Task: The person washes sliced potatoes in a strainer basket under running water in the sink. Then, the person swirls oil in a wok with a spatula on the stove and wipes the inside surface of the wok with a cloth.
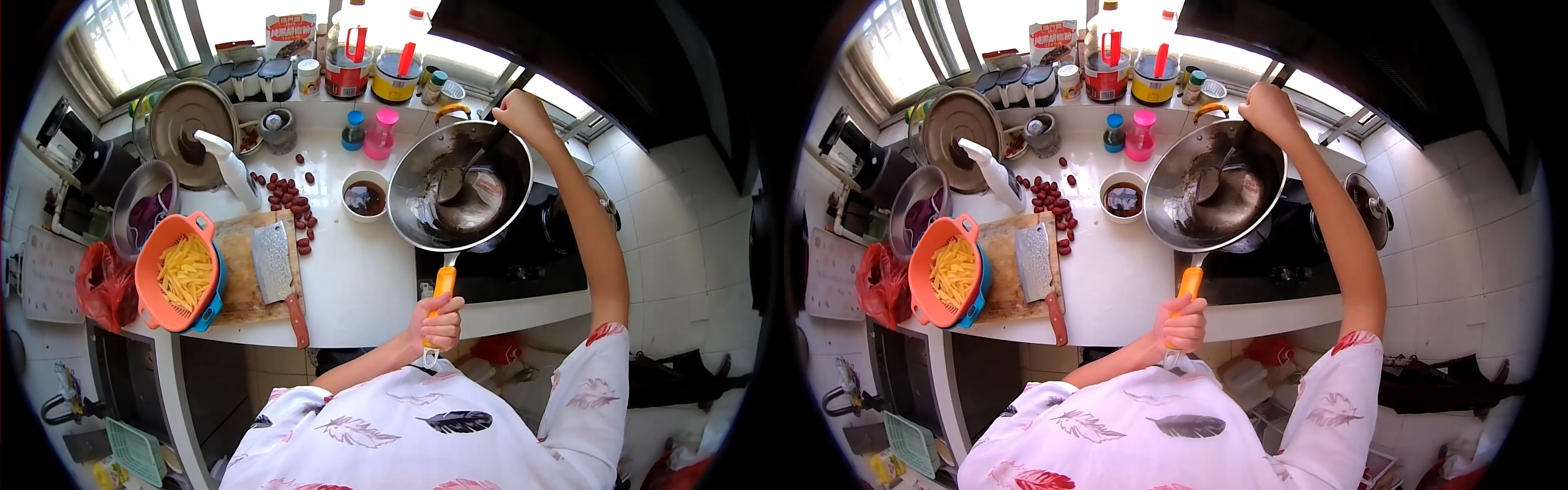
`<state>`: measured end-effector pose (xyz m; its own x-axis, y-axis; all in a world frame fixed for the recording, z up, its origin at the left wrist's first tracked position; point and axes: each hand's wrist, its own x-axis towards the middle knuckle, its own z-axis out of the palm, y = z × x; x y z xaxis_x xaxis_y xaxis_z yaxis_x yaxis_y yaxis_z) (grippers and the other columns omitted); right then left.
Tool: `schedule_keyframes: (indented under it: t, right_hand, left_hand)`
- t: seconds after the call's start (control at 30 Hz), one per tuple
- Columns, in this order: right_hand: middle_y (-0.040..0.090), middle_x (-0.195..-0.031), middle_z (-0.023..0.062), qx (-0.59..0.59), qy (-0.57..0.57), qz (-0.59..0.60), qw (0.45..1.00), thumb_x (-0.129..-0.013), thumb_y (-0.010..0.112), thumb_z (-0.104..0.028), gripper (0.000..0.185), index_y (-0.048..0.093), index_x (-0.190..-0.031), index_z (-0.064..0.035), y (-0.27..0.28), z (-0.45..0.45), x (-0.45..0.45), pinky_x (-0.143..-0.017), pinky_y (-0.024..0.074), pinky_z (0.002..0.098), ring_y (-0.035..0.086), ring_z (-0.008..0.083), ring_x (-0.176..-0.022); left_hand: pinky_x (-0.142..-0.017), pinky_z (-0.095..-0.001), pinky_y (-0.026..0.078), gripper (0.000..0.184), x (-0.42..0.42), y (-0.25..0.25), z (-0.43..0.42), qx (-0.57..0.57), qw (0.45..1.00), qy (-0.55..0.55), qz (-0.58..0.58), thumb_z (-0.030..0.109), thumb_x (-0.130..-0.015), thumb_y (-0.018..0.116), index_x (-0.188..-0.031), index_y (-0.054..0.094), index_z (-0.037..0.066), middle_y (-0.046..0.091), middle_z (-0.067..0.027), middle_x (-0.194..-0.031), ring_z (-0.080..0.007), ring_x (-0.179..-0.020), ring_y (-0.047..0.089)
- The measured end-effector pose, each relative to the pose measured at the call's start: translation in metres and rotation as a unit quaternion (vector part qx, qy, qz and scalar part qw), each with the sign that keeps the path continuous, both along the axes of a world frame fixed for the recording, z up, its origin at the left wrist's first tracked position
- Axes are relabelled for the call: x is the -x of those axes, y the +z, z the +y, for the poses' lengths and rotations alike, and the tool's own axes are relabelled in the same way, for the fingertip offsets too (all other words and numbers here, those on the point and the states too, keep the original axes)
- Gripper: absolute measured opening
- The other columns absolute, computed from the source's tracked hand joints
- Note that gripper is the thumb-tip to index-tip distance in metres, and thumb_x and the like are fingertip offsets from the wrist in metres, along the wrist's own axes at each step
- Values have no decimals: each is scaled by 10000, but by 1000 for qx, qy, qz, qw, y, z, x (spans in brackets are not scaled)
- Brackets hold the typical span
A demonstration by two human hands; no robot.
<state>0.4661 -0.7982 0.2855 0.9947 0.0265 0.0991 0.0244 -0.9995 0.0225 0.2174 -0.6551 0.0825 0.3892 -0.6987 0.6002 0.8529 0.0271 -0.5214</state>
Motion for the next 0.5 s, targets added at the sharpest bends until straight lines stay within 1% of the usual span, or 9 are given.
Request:
schedule_keyframes:
  t: [0.03, 0.1, 0.23, 0.3, 0.37, 0.43, 0.5]
  right_hand:
    - [588, -635, 165, 0, 0, -1, 1000, -643, 571, -196, 184, 620, -629, -19, -9, -1, -2, -615, 464, 342, 584, 284, -616]
    - [592, -646, 170, -56, 6, -35, 998, -651, 574, -216, 199, 622, -628, -24, -24, 1, -3, -629, 466, 335, 589, 284, -625]
    - [594, -646, 167, -122, 8, -3, 992, -651, 568, -237, 211, 629, -637, -36, -19, 20, -3, -649, 467, 325, 594, 279, -632]
    - [592, -638, 168, -125, 7, -13, 992, -647, 565, -246, 224, 626, -631, -31, -15, 27, -3, -636, 464, 325, 590, 273, -616]
    - [589, -628, 166, -161, 37, -12, 986, -647, 564, -252, 235, 624, -630, -25, -15, 29, -6, -623, 460, 323, 585, 268, -601]
    - [591, -614, 152, -165, 44, -13, 985, -657, 564, -273, 262, 625, -635, -19, -14, 30, -4, -608, 456, 321, 584, 258, -590]
    - [593, -597, 126, -211, 44, 4, 977, -674, 570, -298, 289, 632, -659, -17, -12, 31, -2, -599, 451, 314, 579, 224, -572]
  left_hand:
    - [-383, -202, 318, 323, 0, -1, 0, 3, 1000, 0, -2, 290, -903, 346, -646, 319, 96, 353, 4, -435, -67, -358, 353]
    - [-383, -201, 317, 324, 0, 1, 0, 2, 1000, 2, -1, 289, -903, 347, -645, 318, 95, 353, 4, -435, -66, -359, 353]
    - [-381, -200, 313, 326, 1, 0, -2, 0, 1000, 4, 0, 285, -903, 349, -643, 317, 92, 349, 7, -433, -65, -360, 356]
    - [-380, -199, 313, 325, 1, 0, -2, 0, 1000, 2, 0, 285, -903, 348, -643, 317, 92, 348, 7, -433, -65, -361, 357]
    - [-379, -198, 312, 325, 1, 0, -3, 1, 1000, 2, 1, 284, -904, 347, -642, 317, 93, 348, 7, -433, -65, -361, 358]
    - [-376, -199, 311, 325, 1, 0, -3, 0, 1000, 3, 0, 286, -904, 345, -644, 317, 93, 351, 6, -433, -66, -361, 358]
    - [-377, -199, 312, 324, 0, 0, -2, -2, 1000, 2, -3, 286, -904, 344, -645, 317, 94, 352, 5, -433, -67, -361, 359]
